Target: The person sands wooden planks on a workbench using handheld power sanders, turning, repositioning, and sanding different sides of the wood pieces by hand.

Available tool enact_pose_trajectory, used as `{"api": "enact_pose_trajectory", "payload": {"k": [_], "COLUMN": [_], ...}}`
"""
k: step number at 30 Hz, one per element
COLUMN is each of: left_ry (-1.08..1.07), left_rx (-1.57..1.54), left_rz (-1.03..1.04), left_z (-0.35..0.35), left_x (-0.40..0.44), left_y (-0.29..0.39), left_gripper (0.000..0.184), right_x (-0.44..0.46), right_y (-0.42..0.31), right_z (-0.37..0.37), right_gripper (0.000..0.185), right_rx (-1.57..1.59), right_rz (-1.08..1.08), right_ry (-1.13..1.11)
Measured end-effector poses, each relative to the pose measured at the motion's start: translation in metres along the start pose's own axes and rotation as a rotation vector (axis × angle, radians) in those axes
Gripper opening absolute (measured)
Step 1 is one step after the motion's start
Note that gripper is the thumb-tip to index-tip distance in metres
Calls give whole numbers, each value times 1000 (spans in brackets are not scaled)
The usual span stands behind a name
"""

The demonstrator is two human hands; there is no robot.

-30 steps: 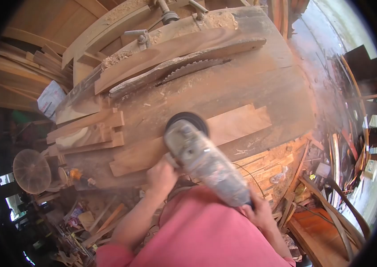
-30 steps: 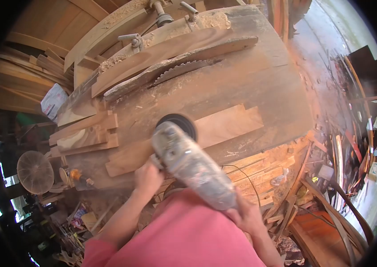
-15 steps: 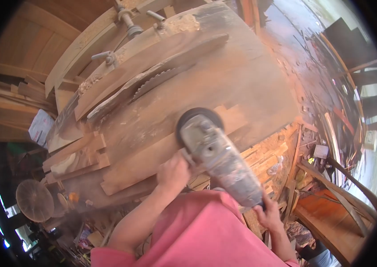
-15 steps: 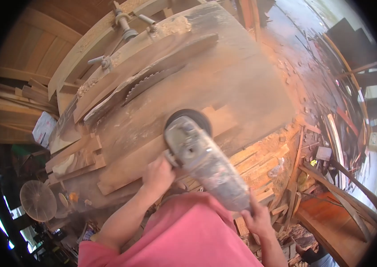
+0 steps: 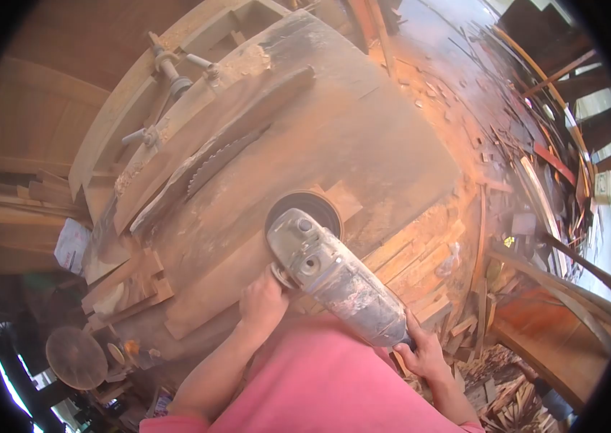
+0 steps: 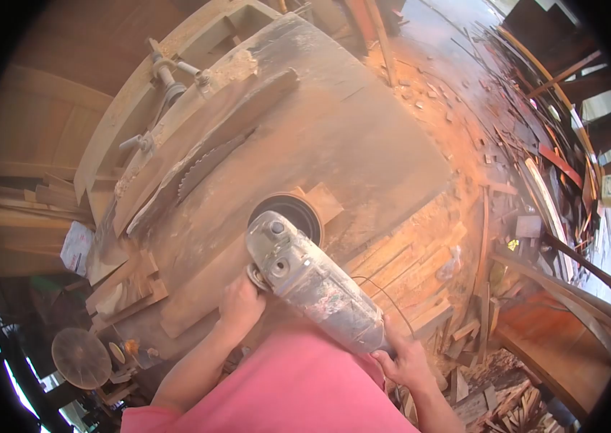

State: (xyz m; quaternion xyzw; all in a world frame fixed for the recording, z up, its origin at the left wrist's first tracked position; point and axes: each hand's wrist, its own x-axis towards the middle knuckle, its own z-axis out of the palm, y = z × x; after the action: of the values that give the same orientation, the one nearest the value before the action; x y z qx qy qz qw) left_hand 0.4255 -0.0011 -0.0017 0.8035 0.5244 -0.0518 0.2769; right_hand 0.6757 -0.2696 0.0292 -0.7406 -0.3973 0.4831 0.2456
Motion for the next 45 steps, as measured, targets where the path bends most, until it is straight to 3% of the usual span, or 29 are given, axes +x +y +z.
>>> {"api": "enact_pose_trajectory", "payload": {"k": [3, 10, 13, 14, 17, 20, 21, 23, 27, 29, 32, 36, 39, 43, 45], "left_ry": [-54, -31, -41, -41, 44, 100, 80, 44, -89, 16, 1, -13, -33, 12, 38], "left_rx": [39, 83, 30, 84, 103, 29, 46, 77, 97, 51, 47, 71, 61, 26, 0], "left_rz": [0, 236, 99, 52, -44, -73, -60, -40, 103, 240, 256, 103, -21, -180, -259], "left_z": [6, 25, 13, 13, 14, 3, 5, 9, 24, 20, 12, 5, -9, -22, -29], "left_x": [6, 50, 21, 7, -30, -44, -43, -27, 25, 45, 53, 25, -11, -69, -101], "left_y": [25, 79, 55, 37, -24, -38, -37, -22, 42, 73, 77, 20, -33, -102, -135], "left_gripper": [26, 27, 28, 29, 30, 29, 29, 29, 22, 16, 15, 18, 23, 32, 35], "right_x": [-10, -19, -20, -20, -9, 1, -1, -5, -14, -10, -5, -2, 1, 3, 3], "right_y": [3, 33, 29, 21, -2, 0, -3, -11, 28, 44, 23, 8, -4, -52, -59], "right_z": [-13, -32, -14, -9, 9, 26, 21, 6, -18, -25, -29, 1, 38, 80, 107], "right_gripper": [76, 79, 80, 83, 83, 82, 80, 78, 80, 79, 77, 77, 78, 80, 81], "right_rx": [-18, 162, 133, 73, -22, -17, -36, -78, 102, 97, 147, 42, -56, -112, -162], "right_rz": [73, 169, 26, 106, 68, -111, -34, 115, 61, -29, 37, 65, -55, 8, -175], "right_ry": [68, 231, 186, 104, -55, -8, -20, -49, 176, 328, 278, 153, 111, -72, -96]}}
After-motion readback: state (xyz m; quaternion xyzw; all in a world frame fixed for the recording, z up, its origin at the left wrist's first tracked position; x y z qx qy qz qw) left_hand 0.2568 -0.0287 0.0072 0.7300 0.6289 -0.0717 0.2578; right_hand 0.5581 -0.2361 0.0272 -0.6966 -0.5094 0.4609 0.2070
